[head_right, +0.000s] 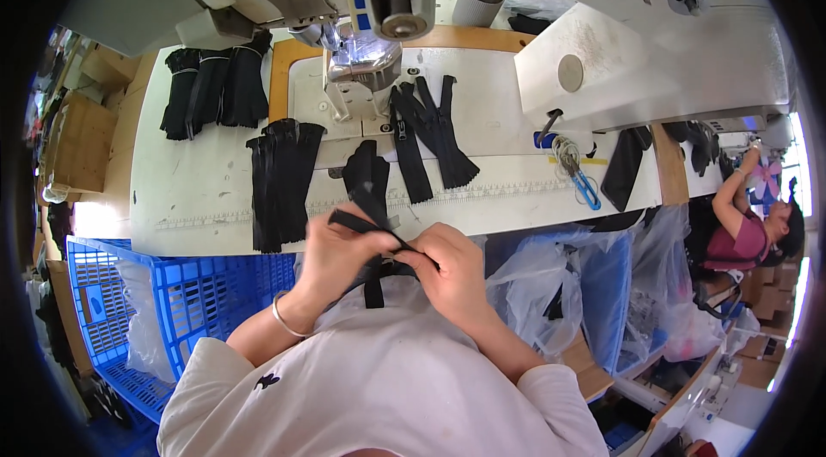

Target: The recorder is using an industrial sewing machine to attach zippers to black fabric components, likely for shoe manufacturing.

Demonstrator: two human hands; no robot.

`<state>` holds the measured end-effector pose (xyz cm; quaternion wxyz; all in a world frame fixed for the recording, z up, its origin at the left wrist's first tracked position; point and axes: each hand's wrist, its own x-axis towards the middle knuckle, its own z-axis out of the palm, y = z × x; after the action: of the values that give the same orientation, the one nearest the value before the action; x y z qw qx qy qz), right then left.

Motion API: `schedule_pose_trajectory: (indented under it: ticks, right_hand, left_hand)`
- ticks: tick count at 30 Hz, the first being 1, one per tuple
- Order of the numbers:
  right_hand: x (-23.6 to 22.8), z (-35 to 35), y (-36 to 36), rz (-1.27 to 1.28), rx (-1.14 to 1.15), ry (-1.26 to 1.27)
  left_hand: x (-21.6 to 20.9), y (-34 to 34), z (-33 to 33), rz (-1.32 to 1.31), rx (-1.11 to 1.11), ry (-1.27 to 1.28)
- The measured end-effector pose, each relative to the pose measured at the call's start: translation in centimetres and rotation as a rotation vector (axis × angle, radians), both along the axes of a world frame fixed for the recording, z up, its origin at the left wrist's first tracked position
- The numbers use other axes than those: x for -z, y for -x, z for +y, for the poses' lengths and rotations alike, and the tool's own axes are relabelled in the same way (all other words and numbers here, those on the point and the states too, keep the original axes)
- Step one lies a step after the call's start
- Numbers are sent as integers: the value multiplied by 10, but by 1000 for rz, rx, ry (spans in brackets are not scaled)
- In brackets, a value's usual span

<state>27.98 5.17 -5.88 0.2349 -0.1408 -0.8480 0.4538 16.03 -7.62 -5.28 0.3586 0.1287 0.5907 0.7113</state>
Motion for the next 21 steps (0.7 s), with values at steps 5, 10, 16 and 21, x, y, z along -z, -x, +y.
schedule_pose_trajectory:
  ticks: [5, 10, 16, 21]
  right_hand:
    - [0, -3, -14, -199, -164, -42]
    - [2, 6, 12, -188, -4, 435]
    - [2, 10, 31, -2, 125, 472]
    - [2, 11, 33, -15, 105, 452]
  left_hand:
    - [-6, 13, -19, 84, -23, -114]
    - [-6, 19, 3, 347, 235, 153]
    - [24, 66, 24, 1217, -100, 504]
    - [41, 68, 29, 1180, -137, 507]
